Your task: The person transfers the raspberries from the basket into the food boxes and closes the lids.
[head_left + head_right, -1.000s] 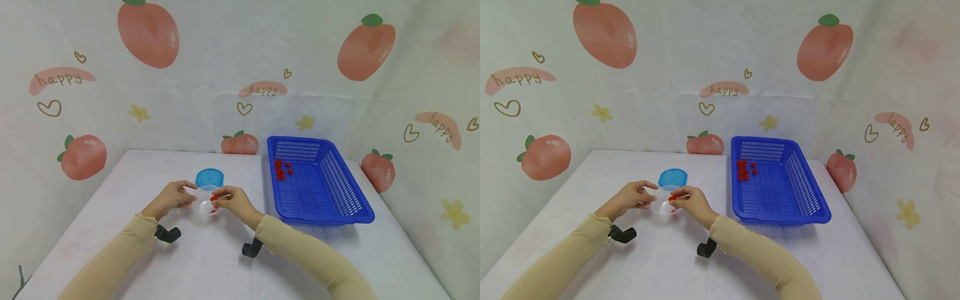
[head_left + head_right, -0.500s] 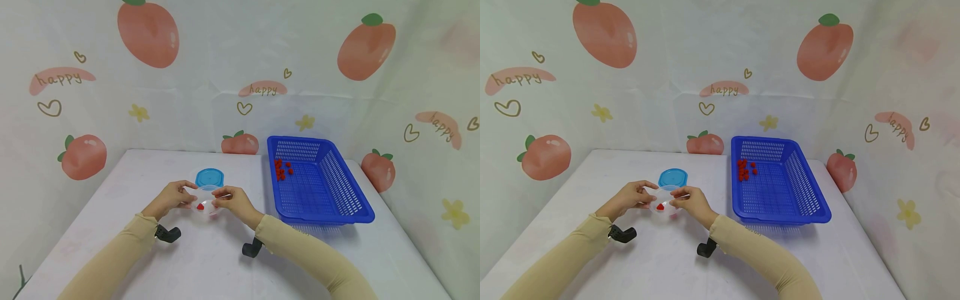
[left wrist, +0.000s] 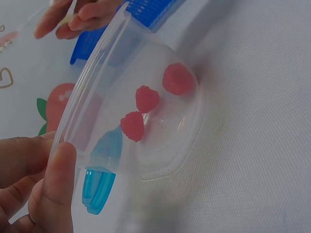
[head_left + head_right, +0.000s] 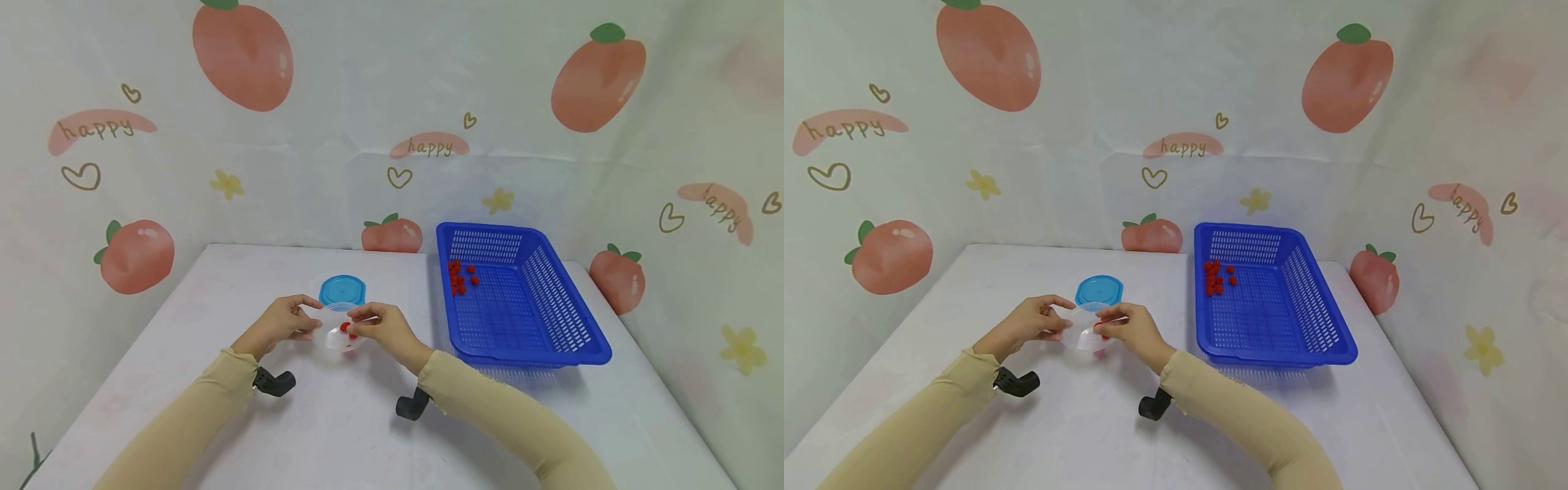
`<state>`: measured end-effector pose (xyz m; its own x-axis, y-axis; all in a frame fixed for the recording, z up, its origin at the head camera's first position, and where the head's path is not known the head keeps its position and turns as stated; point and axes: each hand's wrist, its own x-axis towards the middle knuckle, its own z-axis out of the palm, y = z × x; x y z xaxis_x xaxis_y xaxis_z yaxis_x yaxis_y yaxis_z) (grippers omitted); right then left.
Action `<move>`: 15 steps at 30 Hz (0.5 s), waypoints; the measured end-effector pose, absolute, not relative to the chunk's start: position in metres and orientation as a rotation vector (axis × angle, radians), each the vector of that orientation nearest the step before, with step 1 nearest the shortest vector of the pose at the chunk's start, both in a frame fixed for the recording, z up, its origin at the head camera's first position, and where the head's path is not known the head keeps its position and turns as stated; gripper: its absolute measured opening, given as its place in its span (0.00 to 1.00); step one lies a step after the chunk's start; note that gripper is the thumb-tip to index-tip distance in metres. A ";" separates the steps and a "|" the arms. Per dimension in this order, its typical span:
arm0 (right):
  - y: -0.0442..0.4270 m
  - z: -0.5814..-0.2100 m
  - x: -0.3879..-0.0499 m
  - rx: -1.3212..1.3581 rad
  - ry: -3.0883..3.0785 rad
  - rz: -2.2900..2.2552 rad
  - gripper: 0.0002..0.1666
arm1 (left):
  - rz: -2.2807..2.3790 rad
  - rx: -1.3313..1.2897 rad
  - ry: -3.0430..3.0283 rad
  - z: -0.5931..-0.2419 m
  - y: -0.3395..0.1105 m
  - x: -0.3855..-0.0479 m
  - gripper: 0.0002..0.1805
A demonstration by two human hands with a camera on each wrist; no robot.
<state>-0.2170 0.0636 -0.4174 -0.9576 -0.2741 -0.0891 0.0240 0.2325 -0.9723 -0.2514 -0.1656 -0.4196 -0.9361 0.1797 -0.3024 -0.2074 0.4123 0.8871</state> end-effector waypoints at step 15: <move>0.097 -0.370 -0.197 -0.380 2.157 -1.944 0.19 | 1.519 -0.045 2.332 -0.421 -0.166 -0.253 0.26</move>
<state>-0.1968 0.0967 -0.3696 -0.9441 -0.3292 0.0149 -0.0488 0.0952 -0.9943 -0.2526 -0.1657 -0.4213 -0.9359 0.1652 -0.3112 -0.2178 0.4230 0.8796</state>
